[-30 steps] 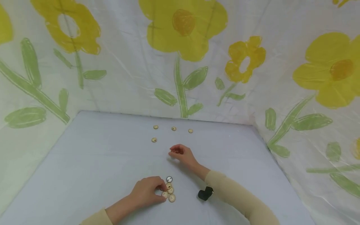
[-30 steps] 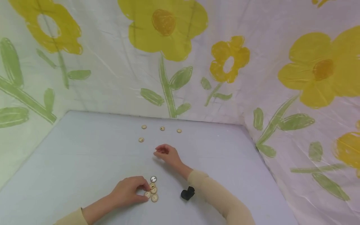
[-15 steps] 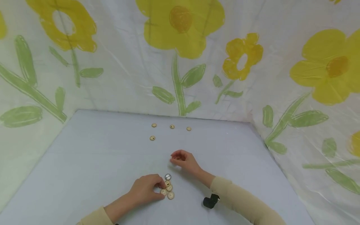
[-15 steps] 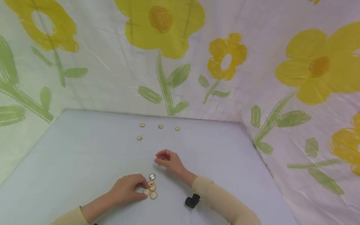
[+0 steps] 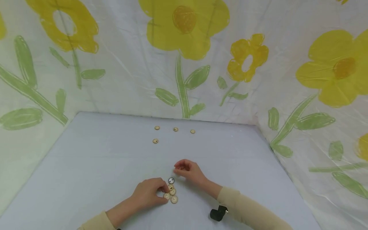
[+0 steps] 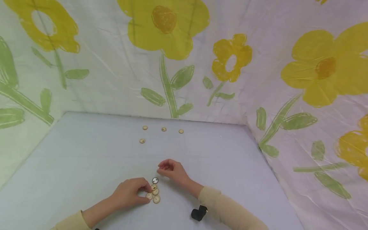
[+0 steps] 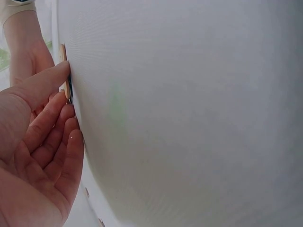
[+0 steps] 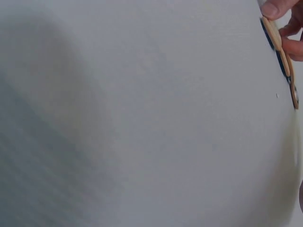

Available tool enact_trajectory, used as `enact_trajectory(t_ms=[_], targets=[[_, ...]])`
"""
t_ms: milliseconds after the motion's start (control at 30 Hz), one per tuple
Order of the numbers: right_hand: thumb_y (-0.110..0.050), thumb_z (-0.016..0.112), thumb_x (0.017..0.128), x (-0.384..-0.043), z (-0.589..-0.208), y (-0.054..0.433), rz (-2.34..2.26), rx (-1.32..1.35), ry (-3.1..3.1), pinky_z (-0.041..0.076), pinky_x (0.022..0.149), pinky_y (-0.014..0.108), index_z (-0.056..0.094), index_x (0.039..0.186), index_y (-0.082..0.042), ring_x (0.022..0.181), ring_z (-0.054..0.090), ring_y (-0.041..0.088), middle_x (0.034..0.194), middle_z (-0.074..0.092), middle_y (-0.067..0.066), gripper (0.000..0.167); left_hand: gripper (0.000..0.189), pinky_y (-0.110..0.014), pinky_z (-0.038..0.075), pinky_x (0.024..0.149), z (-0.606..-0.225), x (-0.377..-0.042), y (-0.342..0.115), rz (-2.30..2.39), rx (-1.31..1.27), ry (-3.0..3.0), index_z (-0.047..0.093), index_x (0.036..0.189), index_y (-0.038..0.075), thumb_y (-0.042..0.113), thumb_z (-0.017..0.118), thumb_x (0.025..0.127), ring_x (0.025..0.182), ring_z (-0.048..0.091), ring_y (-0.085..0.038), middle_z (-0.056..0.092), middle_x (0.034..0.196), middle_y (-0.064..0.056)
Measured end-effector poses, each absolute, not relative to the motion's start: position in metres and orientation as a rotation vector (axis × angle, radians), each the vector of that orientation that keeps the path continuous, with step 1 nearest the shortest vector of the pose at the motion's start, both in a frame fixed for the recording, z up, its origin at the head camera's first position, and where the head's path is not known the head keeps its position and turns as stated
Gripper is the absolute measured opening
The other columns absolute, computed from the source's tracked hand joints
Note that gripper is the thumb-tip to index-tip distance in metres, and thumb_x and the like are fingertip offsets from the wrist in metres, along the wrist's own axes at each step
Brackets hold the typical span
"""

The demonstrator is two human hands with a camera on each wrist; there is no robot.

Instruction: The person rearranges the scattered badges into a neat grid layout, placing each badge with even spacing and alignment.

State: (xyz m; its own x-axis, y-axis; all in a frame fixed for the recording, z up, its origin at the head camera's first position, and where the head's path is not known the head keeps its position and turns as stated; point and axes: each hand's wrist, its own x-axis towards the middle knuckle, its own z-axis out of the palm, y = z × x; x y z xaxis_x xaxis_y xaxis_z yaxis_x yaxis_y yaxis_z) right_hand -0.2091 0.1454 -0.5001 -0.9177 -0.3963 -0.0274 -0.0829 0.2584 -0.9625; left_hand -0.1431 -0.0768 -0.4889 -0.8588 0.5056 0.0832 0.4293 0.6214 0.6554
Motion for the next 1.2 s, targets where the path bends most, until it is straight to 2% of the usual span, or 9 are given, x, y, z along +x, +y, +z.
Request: enact_trajectory(t_ms=[200,467,700,967,1200], targets=[[-0.004,0.068,0.089,-0.195,-0.483,0.145,-1.705,-0.44,2.246,0.048,0.067,0.022,0.063,0.105,0.007,0.073,0.059,0.01,0.087,0.065,0.005,0.02,0.022,-0.028,0.046,0.067,-0.488,-0.142,-0.078,1.068,0.799,2.737,0.066,0.085,0.025,0.029,0.083,0.071,0.079,0.057,-0.002,0.06,0.083,0.019],[-0.01,0.072,0.088,-0.191,-0.507,0.154,-1.695,-0.408,2.204,0.047,0.067,0.021,0.066,0.107,0.0,0.075,0.06,0.009,0.087,0.066,0.0,0.022,0.022,-0.028,0.046,0.067,-0.489,-0.142,-0.078,1.088,0.801,2.734,0.067,0.085,0.025,0.028,0.084,0.071,0.079,0.058,-0.002,0.06,0.083,0.019],[-0.016,0.072,0.087,-0.179,-0.511,0.16,-1.682,-0.489,2.161,0.047,0.068,0.021,0.066,0.105,-0.002,0.077,0.06,0.009,0.091,0.067,0.001,0.023,0.023,-0.028,0.046,0.067,-0.49,-0.143,-0.077,1.07,0.794,2.727,0.067,0.086,0.025,0.028,0.084,0.071,0.079,0.057,-0.001,0.06,0.084,0.019],[-0.005,0.071,0.087,-0.169,-0.503,0.16,-1.671,-0.588,2.161,0.047,0.067,0.019,0.064,0.105,0.003,0.077,0.058,0.008,0.092,0.065,0.007,0.021,0.023,-0.029,0.047,0.068,-0.49,-0.145,-0.078,1.061,0.8,2.743,0.067,0.087,0.025,0.028,0.083,0.072,0.079,0.056,-0.001,0.061,0.085,0.018],[-0.007,0.073,0.086,-0.164,-0.508,0.161,-1.621,-0.658,2.169,0.048,0.066,0.019,0.066,0.103,0.0,0.075,0.058,0.006,0.089,0.066,0.004,0.02,0.023,-0.029,0.046,0.068,-0.49,-0.145,-0.078,1.063,0.807,2.746,0.067,0.087,0.024,0.027,0.084,0.072,0.079,0.056,0.0,0.061,0.084,0.018]])
